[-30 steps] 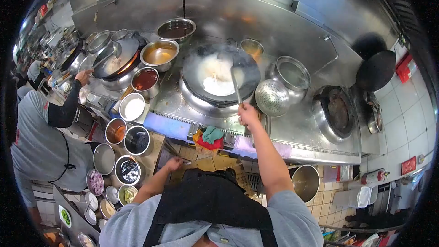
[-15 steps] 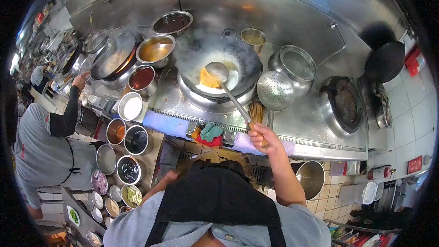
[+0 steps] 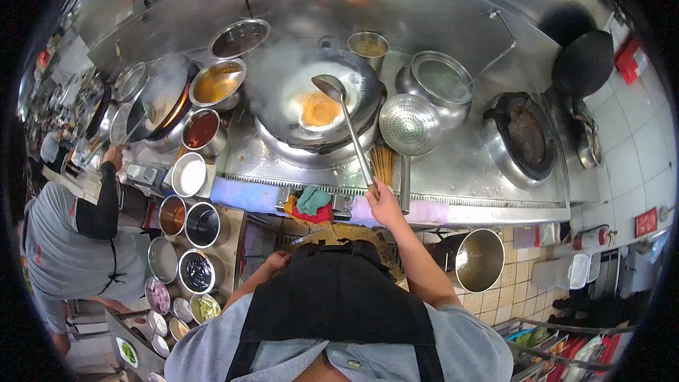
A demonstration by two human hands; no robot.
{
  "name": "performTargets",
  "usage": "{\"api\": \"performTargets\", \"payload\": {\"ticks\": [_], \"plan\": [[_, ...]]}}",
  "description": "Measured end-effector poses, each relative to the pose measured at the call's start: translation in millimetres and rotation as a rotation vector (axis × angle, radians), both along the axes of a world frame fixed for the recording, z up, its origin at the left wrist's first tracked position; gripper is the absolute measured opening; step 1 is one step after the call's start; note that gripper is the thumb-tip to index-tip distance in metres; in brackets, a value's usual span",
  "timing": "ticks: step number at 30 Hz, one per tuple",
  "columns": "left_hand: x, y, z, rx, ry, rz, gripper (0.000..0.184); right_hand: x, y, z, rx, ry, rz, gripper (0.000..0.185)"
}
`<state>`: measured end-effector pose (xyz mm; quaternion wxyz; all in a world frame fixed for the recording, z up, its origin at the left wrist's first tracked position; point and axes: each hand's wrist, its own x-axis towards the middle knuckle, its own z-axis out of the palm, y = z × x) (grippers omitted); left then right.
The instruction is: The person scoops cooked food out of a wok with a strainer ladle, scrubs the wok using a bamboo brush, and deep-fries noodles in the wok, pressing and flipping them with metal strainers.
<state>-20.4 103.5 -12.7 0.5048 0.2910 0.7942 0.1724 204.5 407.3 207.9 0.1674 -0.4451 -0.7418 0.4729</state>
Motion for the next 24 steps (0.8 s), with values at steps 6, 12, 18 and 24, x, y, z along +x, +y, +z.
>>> {"api": "performTargets", "payload": {"ticks": [6,12,18,24], "plan": [[-5,5,29,-0.058,-0.054,0.144,0.03,20,2,63,0.22,-0.092,0.016,0.048],[-1,-13,19,-0.072,-0.029,0.182,0.029,42,6,105,0.028,-0.126,0.101,0.047],[9,-13,37,-0.019,-0.014,0.029,0.028,2,22,105,0.283,-0.168,0.28,0.044],[6,-2,45,-0.056,-0.074,0.227,0.026,-49,9,54,0.268,-0.279,0.261,0.047]]}}
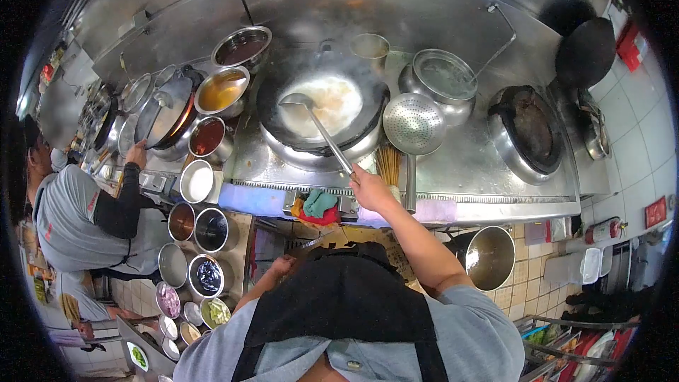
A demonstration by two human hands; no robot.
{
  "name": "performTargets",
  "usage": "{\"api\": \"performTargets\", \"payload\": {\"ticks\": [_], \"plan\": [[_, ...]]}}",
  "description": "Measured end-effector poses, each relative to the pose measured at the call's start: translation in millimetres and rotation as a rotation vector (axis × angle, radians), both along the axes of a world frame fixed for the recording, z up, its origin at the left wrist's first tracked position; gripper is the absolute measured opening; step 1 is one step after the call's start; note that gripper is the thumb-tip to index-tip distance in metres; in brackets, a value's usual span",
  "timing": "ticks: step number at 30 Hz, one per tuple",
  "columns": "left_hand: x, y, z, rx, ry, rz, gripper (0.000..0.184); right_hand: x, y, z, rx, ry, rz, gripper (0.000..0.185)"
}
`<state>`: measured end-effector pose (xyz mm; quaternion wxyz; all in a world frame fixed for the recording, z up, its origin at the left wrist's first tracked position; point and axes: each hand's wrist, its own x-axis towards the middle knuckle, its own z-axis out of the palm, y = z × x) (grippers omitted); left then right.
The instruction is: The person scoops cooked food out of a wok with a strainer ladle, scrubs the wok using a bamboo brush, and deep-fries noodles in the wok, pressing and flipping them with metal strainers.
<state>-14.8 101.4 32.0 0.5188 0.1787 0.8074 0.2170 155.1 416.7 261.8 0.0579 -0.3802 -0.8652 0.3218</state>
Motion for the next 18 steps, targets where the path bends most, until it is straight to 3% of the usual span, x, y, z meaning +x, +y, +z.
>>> {"api": "performTargets", "payload": {"ticks": [2,5,6,9,11,12,14,17,18], "plan": [[-4,1,-1,0.091,-0.052,0.035,0.026,7,7,-9,-0.019,0.185,0.091,0.047],[-8,-4,-17,0.124,0.051,0.017,0.027,32,23,40,-0.584,0.032,-0.095,0.05],[-8,-8,-24,0.133,0.084,0.012,0.027,40,28,48,-0.583,0.03,-0.08,0.05],[-5,-31,-61,0.183,0.005,0.13,0.028,47,43,50,-0.485,-0.017,-0.122,0.048],[-4,-50,-85,0.114,-0.1,0.164,0.029,39,52,25,0.098,0.094,-0.023,0.047],[-2,-56,-76,0.112,-0.1,0.165,0.029,28,51,21,0.096,0.094,-0.022,0.047],[4,-70,-60,0.102,0.032,-0.111,0.03,-4,39,19,0.081,0.022,-0.096,0.047],[0,-93,-87,0.143,0.141,-0.368,0.033,-24,48,-40,0.067,0.168,-0.044,0.047],[-2,-95,-87,0.159,0.165,-0.423,0.033,-20,50,-36,0.067,0.171,-0.049,0.047]]}}
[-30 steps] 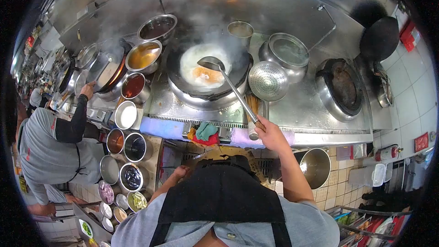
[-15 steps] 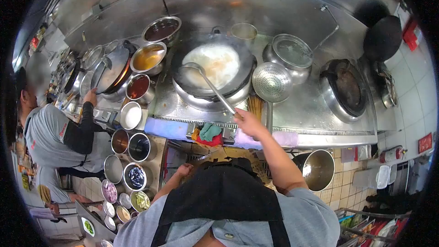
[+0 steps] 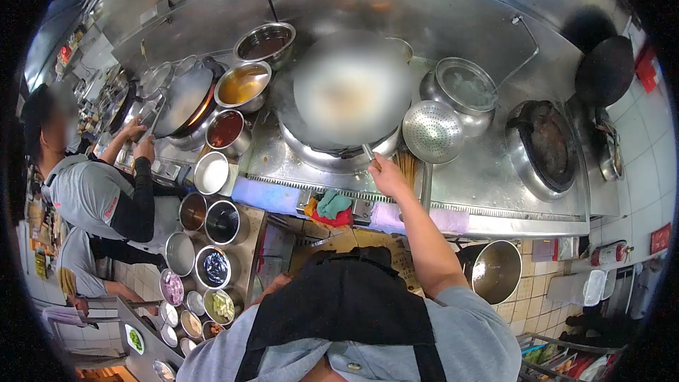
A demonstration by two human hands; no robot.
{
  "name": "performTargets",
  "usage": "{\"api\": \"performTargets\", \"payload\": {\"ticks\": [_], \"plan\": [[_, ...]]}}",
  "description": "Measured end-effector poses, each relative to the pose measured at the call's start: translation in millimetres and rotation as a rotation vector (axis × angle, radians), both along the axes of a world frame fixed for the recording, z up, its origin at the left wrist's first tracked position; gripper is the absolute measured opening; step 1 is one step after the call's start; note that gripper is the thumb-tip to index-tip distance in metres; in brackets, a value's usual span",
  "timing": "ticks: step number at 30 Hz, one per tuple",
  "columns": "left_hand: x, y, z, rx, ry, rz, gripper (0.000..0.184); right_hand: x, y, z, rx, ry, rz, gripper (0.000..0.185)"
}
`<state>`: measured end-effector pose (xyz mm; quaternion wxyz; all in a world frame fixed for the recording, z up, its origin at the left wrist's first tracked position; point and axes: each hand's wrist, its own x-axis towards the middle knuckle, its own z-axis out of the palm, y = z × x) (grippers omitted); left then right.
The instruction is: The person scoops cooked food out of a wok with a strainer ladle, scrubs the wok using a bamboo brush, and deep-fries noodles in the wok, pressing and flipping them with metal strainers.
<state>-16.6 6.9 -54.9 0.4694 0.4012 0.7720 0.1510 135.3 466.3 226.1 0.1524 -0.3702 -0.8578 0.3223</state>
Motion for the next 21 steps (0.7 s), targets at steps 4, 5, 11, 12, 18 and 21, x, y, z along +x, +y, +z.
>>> {"api": "performTargets", "payload": {"ticks": [4,5,11,12,18,21], "plan": [[-4,21,37,-0.025,-0.059,0.236,0.032,29,12,44,-0.713,0.072,-0.039,0.047],[-5,25,40,-0.053,-0.122,0.344,0.032,34,19,46,-0.601,0.015,-0.022,0.047],[-10,43,-3,-0.019,-0.256,0.546,0.032,-15,4,34,0.019,-0.114,-0.038,0.049],[-8,49,-2,-0.02,-0.255,0.542,0.032,-25,-3,29,0.126,-0.08,-0.023,0.048],[-1,62,52,-0.041,-0.198,0.465,0.031,19,4,32,-0.832,0.164,0.047,0.048],[-5,49,24,0.072,-0.232,0.517,0.03,55,13,62,-0.825,0.119,0.047,0.047]]}}
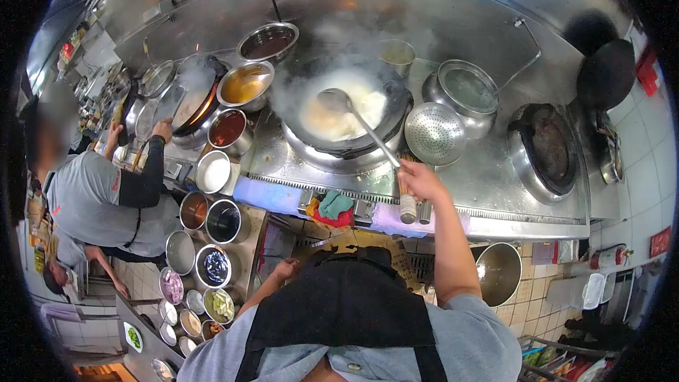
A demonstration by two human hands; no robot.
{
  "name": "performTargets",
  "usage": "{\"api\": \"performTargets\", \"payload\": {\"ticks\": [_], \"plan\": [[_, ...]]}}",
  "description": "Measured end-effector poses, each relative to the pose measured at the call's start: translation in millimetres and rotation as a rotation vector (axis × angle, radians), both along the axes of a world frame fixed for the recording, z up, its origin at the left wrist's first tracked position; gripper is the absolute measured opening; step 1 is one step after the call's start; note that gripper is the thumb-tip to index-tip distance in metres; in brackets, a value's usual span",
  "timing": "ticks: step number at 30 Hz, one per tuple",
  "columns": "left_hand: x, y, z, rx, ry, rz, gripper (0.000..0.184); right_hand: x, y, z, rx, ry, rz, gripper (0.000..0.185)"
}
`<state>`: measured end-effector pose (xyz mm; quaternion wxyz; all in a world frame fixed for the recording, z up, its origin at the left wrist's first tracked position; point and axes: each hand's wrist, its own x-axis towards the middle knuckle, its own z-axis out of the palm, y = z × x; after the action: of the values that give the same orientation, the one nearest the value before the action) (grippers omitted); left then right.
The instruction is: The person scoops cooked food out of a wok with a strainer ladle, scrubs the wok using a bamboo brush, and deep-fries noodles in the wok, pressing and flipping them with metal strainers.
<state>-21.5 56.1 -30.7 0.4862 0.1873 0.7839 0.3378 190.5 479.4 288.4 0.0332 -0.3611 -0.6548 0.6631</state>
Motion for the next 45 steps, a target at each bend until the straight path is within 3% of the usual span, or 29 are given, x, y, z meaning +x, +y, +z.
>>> {"api": "performTargets", "payload": {"ticks": [2,3,5,6,8,9,11,13,15,16,18,19,21,22,24,25,27,28,30,32,34,38,39,41,42,44,45], "plan": [[7,6,59,-0.19,-0.043,-0.042,0.029,12,6,8,0.423,-0.225,0.026,0.047],[8,0,49,-0.191,-0.045,-0.04,0.029,7,7,-2,0.422,-0.227,0.028,0.047],[5,-19,12,-0.238,-0.055,-0.044,0.027,-12,3,-29,0.994,-0.171,-0.048,0.044],[7,-17,27,-0.24,-0.054,-0.054,0.027,-26,-6,-30,0.929,-0.23,-0.055,0.044],[14,-10,69,-0.426,0.126,-0.305,0.029,-52,-27,-21,0.804,-0.278,-0.031,0.047],[12,-15,57,-0.427,0.133,-0.313,0.029,-50,-27,-27,0.802,-0.276,-0.042,0.047],[8,-35,7,-0.067,0.198,-0.343,0.031,-45,-25,-43,0.759,-0.133,0.029,0.047],[5,-18,32,-0.217,0.216,-0.341,0.032,-25,-19,-21,0.676,-0.153,0.077,0.048],[-1,-17,10,-0.059,0.383,-0.296,0.031,-4,-16,14,0.287,-0.259,0.054,0.049],[0,-15,19,-0.061,0.379,-0.285,0.031,3,-6,10,0.288,-0.261,0.066,0.049],[-1,-6,27,-0.106,-0.101,0.127,0.034,10,7,4,0.675,-0.238,0.084,0.048],[1,-7,28,-0.105,-0.104,0.128,0.034,3,6,1,0.676,-0.24,0.087,0.048],[0,-9,23,-0.134,-0.095,0.141,0.036,-24,-7,-6,0.929,-0.318,0.003,0.047],[-6,-16,7,-0.134,-0.097,0.132,0.036,-38,-19,-10,0.9,-0.339,-0.004,0.046],[-17,-31,-29,-0.209,0.099,-0.289,0.038,-55,-27,-36,0.865,-0.266,-0.015,0.047],[-16,-37,-33,-0.208,0.103,-0.295,0.038,-51,-29,-40,0.865,-0.266,-0.023,0.047],[-17,-46,-39,-0.029,0.423,-0.516,0.037,-41,-30,-48,0.82,-0.137,0.029,0.046],[-16,-40,-31,-0.03,0.425,-0.515,0.037,-29,-23,-53,0.742,-0.066,0.03,0.045],[-5,-28,-3,-0.208,-0.016,0.035,0.036,1,-15,-40,0.725,-0.094,0.041,0.043],[0,-37,-17,-0.18,-0.081,0.055,0.035,15,-26,-26,0.712,-0.13,0.063,0.042],[5,-36,-16,-0.149,-0.141,0.079,0.034,17,-36,-21,0.72,-0.223,-0.086,0.045],[10,-15,6,-0.268,0.026,-0.165,0.032,-7,-43,-103,0.893,-0.254,-0.238,0.028],[11,-10,16,-0.287,0.057,-0.229,0.032,-13,-44,-100,0.893,-0.252,-0.244,0.028],[7,6,38,-0.236,0.116,-0.247,0.034,-25,-44,-84,0.372,-0.227,-0.294,0.024],[10,9,45,-0.186,0.162,-0.265,0.035,-25,-45,-82,0.344,-0.194,-0.307,0.019],[-5,4,-8,-0.203,0.178,-0.354,0.036,-20,-39,-88,0.287,-0.159,-0.308,0.018],[-6,9,-10,-0.215,0.2,-0.431,0.037,-18,-36,-87,0.236,-0.114,-0.3,0.016]]}}
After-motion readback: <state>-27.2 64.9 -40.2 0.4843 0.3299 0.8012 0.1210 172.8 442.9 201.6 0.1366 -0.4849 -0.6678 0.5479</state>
